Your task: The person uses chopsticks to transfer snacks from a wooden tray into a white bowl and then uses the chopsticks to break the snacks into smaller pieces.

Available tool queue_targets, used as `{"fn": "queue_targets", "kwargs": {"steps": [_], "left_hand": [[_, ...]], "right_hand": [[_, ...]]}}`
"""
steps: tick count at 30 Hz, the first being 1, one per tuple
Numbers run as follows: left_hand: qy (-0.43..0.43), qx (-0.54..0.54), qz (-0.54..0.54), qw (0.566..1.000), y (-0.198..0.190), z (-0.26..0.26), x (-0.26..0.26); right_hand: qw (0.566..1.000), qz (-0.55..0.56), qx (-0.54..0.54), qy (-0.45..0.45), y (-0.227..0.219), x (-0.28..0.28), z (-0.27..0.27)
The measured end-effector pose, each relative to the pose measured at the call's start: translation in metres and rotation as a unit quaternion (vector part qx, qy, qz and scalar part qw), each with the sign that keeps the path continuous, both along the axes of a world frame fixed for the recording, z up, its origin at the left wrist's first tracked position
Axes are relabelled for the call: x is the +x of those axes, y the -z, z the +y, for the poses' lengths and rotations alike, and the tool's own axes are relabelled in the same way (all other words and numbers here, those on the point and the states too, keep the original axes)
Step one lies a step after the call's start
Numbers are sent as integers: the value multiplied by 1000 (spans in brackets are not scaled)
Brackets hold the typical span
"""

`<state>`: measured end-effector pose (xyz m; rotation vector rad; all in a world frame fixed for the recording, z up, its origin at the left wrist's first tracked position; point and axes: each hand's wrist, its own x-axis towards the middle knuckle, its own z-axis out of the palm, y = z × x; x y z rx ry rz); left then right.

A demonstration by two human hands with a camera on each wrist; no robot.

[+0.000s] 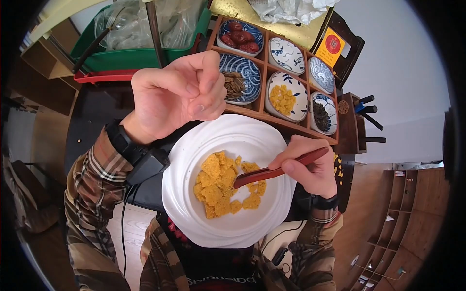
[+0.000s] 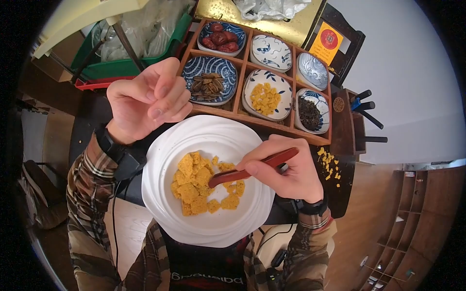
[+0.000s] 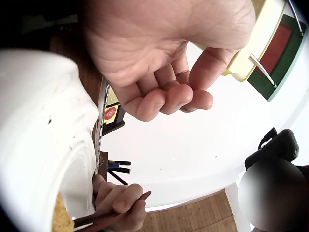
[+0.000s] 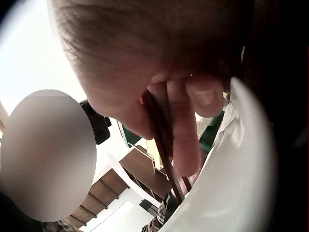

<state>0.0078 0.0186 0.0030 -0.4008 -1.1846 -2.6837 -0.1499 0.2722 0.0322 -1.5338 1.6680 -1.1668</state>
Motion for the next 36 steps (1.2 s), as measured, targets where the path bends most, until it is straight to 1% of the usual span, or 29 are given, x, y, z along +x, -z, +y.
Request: {"fn": "queue_targets", "kwargs": {"steps": [4, 6, 7, 9, 13, 15, 16, 18, 19, 21, 22, 24, 25, 27, 28, 30, 31, 33, 36], "left_hand": [[-3, -1, 0, 1000, 0, 1, 0], [-2, -1, -1, 1000, -1, 0, 0], [-2, -1, -1, 1000, -1, 0, 0], [-5, -3, -5, 1000, -1, 0, 0], [-8, 2, -10, 1000, -1, 1, 1], [-6, -6, -2, 1000, -1, 1, 0], [-6, -6, -2, 1000, -1, 1, 0], [-7, 1, -4, 1000, 0, 1, 0], [-7, 0, -3, 1000, -1, 1, 0], [-7, -1, -5, 1000, -1, 1, 0], [-7, 0, -6, 1000, -1, 1, 0], [-8, -4, -6, 1000, -2, 1, 0], [-9, -4, -6, 1000, -2, 1, 0], [-8, 0, -11, 1000, -2, 1, 1], [-8, 0, -11, 1000, -2, 1, 1], [-8, -4, -4, 1000, 0, 1, 0], [-7, -4, -3, 1000, 0, 1, 0], [-7, 0, -9, 1000, -2, 1, 0], [-2, 3, -6, 1000, -1, 1, 1]], "right_hand": [[999, -43, -17, 16, 2, -6, 6], [1000, 1, -4, -18, 2, -9, 5], [1000, 1, -4, -18, 1, -7, 2], [999, 28, 30, -35, -4, 0, -4], [999, 22, 15, -26, -2, -2, 0], [999, -31, -25, -6, 0, -5, 3], [999, -31, -25, -6, -1, -6, 4], [998, -52, -26, -36, -3, -7, 4], [998, -52, -26, -37, -3, -7, 3], [995, 0, -8, -96, -3, -7, -1], [995, -1, -7, -96, -4, -7, -2], [985, 49, 7, -166, -8, -7, -6], [985, 49, 7, -167, -8, -7, -6], [991, 54, -7, -124, -4, -4, -4], [991, 54, -7, -124, -1, -5, -3], [998, 38, -17, -36, 2, -6, 1], [998, 38, -17, -36, 1, -5, 3], [999, 15, -36, -6, -1, -5, 2], [999, -2, -52, -1, 0, -4, 3]]}}
